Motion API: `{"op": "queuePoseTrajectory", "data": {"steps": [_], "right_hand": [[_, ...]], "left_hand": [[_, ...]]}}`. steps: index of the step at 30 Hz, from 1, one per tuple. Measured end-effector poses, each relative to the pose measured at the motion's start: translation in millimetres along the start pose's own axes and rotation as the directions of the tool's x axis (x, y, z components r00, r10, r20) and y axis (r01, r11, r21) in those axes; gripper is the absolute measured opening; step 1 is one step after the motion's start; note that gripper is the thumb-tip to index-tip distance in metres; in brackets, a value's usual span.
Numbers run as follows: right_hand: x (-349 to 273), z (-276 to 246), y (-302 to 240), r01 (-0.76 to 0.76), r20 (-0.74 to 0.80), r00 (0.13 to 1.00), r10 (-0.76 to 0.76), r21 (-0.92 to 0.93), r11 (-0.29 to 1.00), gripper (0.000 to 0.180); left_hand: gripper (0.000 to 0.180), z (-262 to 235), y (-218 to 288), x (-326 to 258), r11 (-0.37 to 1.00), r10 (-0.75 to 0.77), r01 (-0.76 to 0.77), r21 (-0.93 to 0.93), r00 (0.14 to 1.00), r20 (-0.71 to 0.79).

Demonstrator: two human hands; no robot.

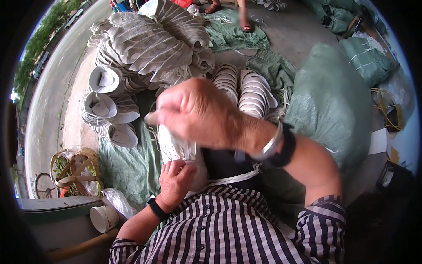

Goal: Thread laces through the eyelets of white shoes.

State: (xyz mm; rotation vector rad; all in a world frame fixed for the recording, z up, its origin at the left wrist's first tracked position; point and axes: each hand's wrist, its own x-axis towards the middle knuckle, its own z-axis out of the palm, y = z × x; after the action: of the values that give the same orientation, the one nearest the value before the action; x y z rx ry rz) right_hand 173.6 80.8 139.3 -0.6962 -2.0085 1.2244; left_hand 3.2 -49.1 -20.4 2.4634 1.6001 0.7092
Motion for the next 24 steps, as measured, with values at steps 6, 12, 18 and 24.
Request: {"op": "queuePoseTrajectory", "data": {"steps": [6,12,18,24], "right_hand": [[2.1,-10.2,8.0,0.267,0.13,0.962,-0.24,-0.269,0.926,0.017],[-7.4,-15.7,-1.1,0.455,0.198,0.88,-0.431,-0.607,0.652,0.016],[-8.3,0.0,3.3,0.553,0.232,0.805,-0.546,-0.627,0.549,0.012],[-23.6,2.2,10.6,0.516,0.146,0.831,-0.537,-0.566,0.643,0.014]], "left_hand": [[0.019,1.4,-1.3,7.5,0.988,-0.083,0.073,-0.137,0.994,-0.065],[0.013,-20.2,-32.3,39.8,0.75,-0.414,0.318,-0.579,0.909,-0.037],[0.019,-23.1,-30.2,61.5,0.924,-0.199,0.243,-0.296,0.965,0.17],[0.01,-18.1,-25.3,57.4,0.667,-0.353,0.334,-0.665,0.929,0.113]]}}
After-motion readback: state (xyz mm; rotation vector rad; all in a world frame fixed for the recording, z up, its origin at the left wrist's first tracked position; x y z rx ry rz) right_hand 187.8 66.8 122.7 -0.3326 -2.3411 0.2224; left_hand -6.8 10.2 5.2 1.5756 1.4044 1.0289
